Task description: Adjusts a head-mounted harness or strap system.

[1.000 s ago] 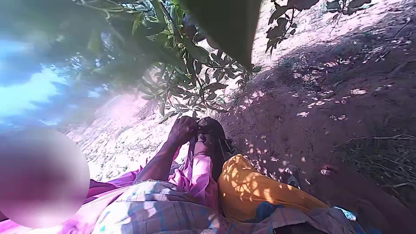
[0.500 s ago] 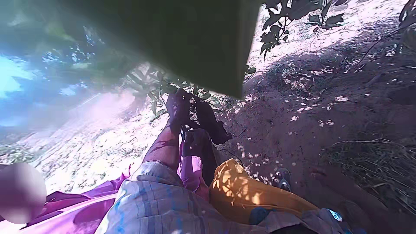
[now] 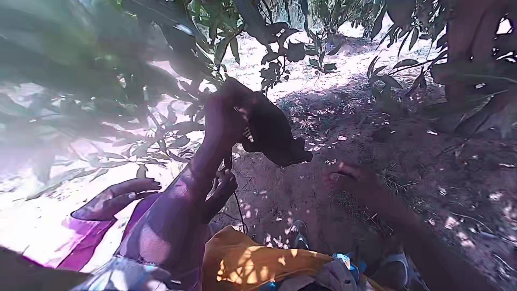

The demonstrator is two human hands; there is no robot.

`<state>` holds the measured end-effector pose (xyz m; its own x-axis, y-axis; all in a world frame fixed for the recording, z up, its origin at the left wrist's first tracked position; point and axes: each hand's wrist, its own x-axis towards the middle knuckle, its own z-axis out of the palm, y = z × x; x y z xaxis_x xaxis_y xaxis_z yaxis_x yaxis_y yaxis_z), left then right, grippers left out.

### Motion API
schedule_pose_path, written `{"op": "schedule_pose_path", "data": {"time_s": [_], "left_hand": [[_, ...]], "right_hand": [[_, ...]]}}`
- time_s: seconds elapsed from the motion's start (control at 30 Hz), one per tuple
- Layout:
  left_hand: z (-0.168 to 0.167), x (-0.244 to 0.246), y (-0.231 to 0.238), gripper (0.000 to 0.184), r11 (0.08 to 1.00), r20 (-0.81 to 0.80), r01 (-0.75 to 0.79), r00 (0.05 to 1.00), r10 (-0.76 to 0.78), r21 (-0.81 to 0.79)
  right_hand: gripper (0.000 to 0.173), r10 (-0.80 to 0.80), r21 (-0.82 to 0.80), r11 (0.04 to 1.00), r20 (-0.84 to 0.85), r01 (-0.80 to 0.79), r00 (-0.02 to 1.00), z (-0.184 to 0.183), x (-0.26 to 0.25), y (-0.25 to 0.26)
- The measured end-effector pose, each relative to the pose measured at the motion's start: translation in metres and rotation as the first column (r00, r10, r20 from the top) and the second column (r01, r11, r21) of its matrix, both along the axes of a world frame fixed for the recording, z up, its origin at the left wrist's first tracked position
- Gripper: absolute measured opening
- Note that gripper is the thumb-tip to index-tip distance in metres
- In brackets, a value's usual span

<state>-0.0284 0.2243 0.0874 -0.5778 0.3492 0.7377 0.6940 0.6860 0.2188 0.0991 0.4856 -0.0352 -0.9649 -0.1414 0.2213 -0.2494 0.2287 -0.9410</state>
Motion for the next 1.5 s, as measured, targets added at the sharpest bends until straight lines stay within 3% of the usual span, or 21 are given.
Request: {"op": "schedule_pose_path", "data": {"time_s": [0.1, 0.2, 0.27, 0.37, 0.57, 0.87, 1.07, 1.2, 1.33, 1.5], "left_hand": [[-0.015, 0.016, 0.033, 0.020, 0.945, -0.094, 0.322, 0.944, -0.316, 0.053], [-0.029, 0.052, 0.065, 0.015, 0.855, -0.081, 0.502, 0.865, -0.496, 0.128], [-0.038, 0.078, 0.085, 0.016, 0.751, 0.010, 0.589, 0.785, -0.619, 0.300], [-0.047, 0.108, 0.107, 0.020, 0.544, 0.086, 0.685, 0.582, -0.809, 0.484], [-0.065, 0.153, 0.140, 0.011, 0.282, 0.107, 0.658, 0.293, -0.950, 0.698], [-0.077, 0.178, 0.152, 0.014, 0.050, 0.020, 0.370, 0.086, -0.996, 0.927], [-0.076, 0.179, 0.146, 0.013, 0.033, -0.003, 0.332, 0.109, -0.994, 0.943], [-0.074, 0.178, 0.141, 0.012, 0.069, 0.002, 0.354, 0.189, -0.982, 0.933], [-0.070, 0.178, 0.135, 0.012, 0.242, -0.010, 0.563, 0.406, -0.914, 0.790], [-0.071, 0.176, 0.126, 0.012, 0.480, -0.199, 0.742, 0.618, -0.761, 0.468]], "right_hand": [[0.022, -0.160, -0.111, 0.984, -0.203, 0.140, 0.966, 0.034, 0.018, 0.005], [0.024, -0.263, -0.128, 0.964, -0.293, 0.235, 0.919, 0.061, 0.043, 0.021], [0.021, -0.322, -0.108, 0.947, -0.352, 0.304, 0.879, 0.073, 0.062, 0.034], [0.018, -0.333, -0.044, 0.934, -0.473, 0.356, 0.816, 0.079, 0.093, 0.052], [0.014, -0.235, 0.029, 0.944, -0.644, 0.330, 0.728, 0.075, 0.139, 0.059], [0.014, -0.270, -0.016, 0.935, -0.679, 0.354, 0.683, 0.076, 0.155, 0.041], [0.015, -0.286, -0.040, 0.938, -0.656, 0.346, 0.699, 0.074, 0.150, 0.032], [0.015, -0.301, -0.043, 0.932, -0.645, 0.360, 0.703, 0.072, 0.147, 0.027], [0.016, -0.334, -0.070, 0.924, -0.630, 0.377, 0.701, 0.069, 0.146, 0.024], [0.016, -0.360, -0.175, 0.931, -0.584, 0.320, 0.727, 0.066, 0.148, 0.024]]}}
